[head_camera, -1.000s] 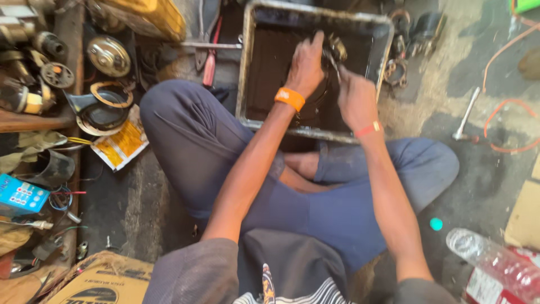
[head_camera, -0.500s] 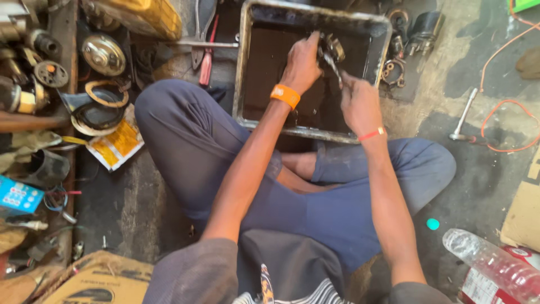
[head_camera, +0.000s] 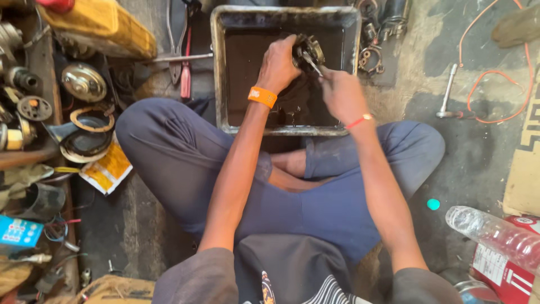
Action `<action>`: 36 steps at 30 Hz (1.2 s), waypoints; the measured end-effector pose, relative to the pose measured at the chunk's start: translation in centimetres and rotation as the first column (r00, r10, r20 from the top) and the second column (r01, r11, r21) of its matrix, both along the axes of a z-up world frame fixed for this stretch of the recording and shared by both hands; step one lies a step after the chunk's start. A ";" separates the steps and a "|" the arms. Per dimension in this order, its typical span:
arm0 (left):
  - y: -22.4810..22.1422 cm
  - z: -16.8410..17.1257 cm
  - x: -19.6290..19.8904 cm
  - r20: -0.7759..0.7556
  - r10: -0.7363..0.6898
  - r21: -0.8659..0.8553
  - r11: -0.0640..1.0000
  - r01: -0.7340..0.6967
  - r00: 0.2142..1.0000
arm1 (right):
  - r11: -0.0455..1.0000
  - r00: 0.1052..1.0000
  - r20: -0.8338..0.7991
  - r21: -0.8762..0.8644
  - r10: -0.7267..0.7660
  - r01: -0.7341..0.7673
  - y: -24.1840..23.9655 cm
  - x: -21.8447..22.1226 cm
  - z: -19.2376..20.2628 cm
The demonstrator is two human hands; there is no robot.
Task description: The person scrubs a mechanical part with a brush in a tray of dark liquid, repeatedly dipping and scrubbing the component to remove grime. The person briefly wipes the part with a cloth before continuing to scrub it in the liquid.
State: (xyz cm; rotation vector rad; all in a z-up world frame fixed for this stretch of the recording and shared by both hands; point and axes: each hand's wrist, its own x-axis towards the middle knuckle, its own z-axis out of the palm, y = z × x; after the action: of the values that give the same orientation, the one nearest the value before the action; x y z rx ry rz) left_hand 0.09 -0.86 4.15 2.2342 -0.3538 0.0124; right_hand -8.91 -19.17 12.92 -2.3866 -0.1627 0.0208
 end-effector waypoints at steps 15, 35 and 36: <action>-0.8 -1.1 -1.8 0.275 0.118 0.199 0.964 -0.177 0.954 | 0.978 0.976 -0.159 -0.126 0.146 -0.167 -0.8 -0.8 0.9; 0.3 -1.2 -2.0 -0.068 0.097 0.036 0.995 -0.095 0.993 | 0.989 0.999 -0.029 -0.142 -0.041 0.037 3.2 -1.8 -1.9; 0.0 -1.1 -1.8 -0.089 0.100 0.031 0.995 -0.098 0.991 | 0.988 0.998 -0.039 -0.149 -0.048 0.041 3.0 -1.6 -1.9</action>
State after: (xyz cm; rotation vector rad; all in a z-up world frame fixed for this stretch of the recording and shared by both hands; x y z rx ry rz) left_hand -1.75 -0.85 3.07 2.2682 -0.1949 -0.0406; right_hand -10.51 -16.12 10.99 -2.5357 -0.0906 0.0642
